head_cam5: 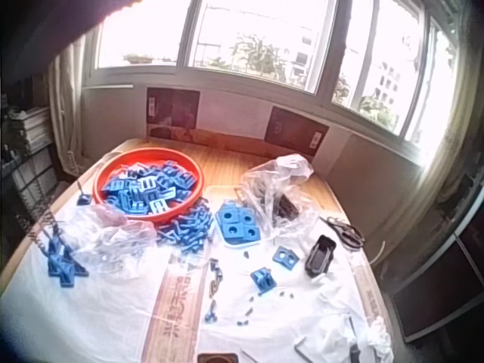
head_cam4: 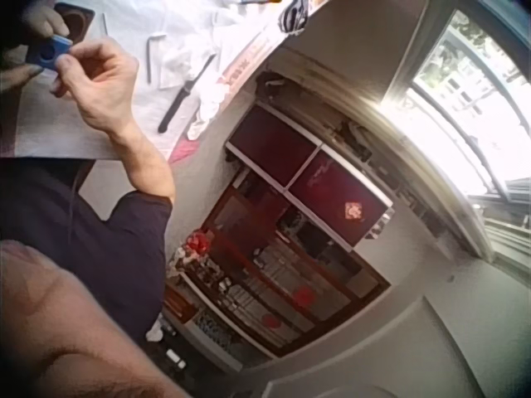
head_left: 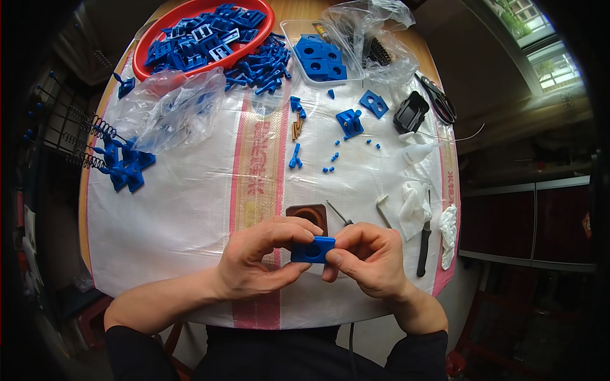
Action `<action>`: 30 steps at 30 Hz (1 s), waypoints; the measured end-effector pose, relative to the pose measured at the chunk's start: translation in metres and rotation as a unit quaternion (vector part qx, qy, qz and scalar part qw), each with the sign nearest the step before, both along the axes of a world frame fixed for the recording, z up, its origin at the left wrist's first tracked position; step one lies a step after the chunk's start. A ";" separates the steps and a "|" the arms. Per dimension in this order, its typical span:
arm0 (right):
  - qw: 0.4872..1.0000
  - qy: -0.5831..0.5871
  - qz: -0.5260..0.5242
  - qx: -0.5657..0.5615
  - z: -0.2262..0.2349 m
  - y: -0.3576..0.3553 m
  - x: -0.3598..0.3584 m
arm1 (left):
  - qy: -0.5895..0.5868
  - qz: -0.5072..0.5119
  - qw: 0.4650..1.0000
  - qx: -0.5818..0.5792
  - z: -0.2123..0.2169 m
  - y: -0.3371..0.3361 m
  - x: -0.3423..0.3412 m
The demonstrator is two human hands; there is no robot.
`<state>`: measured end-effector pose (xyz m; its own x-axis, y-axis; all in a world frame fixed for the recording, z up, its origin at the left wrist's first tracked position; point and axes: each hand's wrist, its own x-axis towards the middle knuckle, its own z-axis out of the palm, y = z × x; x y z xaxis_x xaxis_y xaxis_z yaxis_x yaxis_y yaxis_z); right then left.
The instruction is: Assemble small plastic electronic components by attaching a metal spring antenna and securing it with a screw.
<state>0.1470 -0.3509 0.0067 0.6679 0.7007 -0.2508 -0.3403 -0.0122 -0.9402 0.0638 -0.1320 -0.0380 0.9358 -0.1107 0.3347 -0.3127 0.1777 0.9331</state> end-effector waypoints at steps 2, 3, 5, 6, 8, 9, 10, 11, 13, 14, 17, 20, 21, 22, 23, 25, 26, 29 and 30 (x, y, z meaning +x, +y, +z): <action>1.000 0.002 -0.001 0.001 0.000 0.000 0.000 | 0.002 -0.001 1.000 0.000 -0.001 0.000 0.000; 1.000 0.000 0.001 0.002 0.000 0.000 0.000 | 0.000 0.008 1.000 -0.004 -0.001 -0.001 0.000; 1.000 -0.005 0.003 0.004 -0.001 0.000 0.001 | -0.003 0.027 1.000 -0.012 -0.001 -0.003 0.000; 1.000 -0.004 0.002 0.004 -0.001 0.000 0.001 | -0.005 0.027 1.000 -0.010 -0.001 -0.003 0.000; 1.000 0.000 0.002 0.005 0.000 0.001 0.001 | -0.006 0.030 1.000 -0.005 -0.001 -0.002 0.001; 1.000 0.001 0.002 0.005 -0.001 0.001 0.001 | -0.008 0.032 0.999 -0.004 -0.002 -0.002 0.000; 1.000 0.002 0.001 0.004 -0.001 0.000 0.000 | -0.010 0.033 0.999 -0.004 -0.002 -0.003 0.001; 1.000 0.003 0.000 0.003 -0.001 0.000 0.000 | -0.012 0.035 0.999 -0.003 -0.002 -0.004 0.001; 1.000 0.000 0.002 0.003 -0.001 0.000 0.001 | -0.007 0.017 1.000 0.003 -0.001 -0.001 0.001; 1.000 -0.001 0.004 0.004 -0.001 0.000 0.001 | -0.005 0.008 1.000 0.006 -0.001 0.000 0.000; 1.000 0.009 0.002 0.007 -0.001 0.000 0.001 | -0.004 0.005 1.000 0.001 -0.001 0.000 0.000; 1.000 0.011 0.000 0.006 0.000 0.000 0.001 | -0.005 0.026 1.000 -0.012 -0.002 -0.003 0.001; 1.000 0.010 0.002 0.005 0.000 0.000 0.001 | -0.006 0.027 1.000 -0.012 -0.002 -0.004 0.001; 1.000 0.009 0.003 0.004 0.000 0.000 0.002 | -0.007 0.027 1.000 -0.011 -0.002 -0.004 0.001; 1.000 0.008 0.005 0.004 0.000 -0.001 0.002 | -0.008 0.028 1.000 -0.011 -0.002 -0.004 0.001; 1.000 0.004 0.007 0.001 0.000 0.000 0.002 | -0.007 0.030 0.999 -0.008 -0.002 -0.003 0.000; 1.000 0.003 0.008 -0.001 -0.001 0.001 0.002 | -0.006 0.032 0.999 -0.007 -0.002 -0.003 0.000; 1.000 0.026 -0.006 -0.003 0.001 0.001 0.001 | 0.007 0.004 1.000 -0.011 -0.001 -0.001 -0.001; 1.000 0.025 -0.009 -0.004 -0.001 0.000 0.000 | -0.001 -0.001 1.000 0.017 -0.002 -0.001 0.000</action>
<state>0.1472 -0.3507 0.0061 0.6661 0.6874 -0.2896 -0.3875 -0.0129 -0.9218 0.0636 -0.1331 -0.0402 0.9346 -0.1246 0.3331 -0.3145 0.1477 0.9377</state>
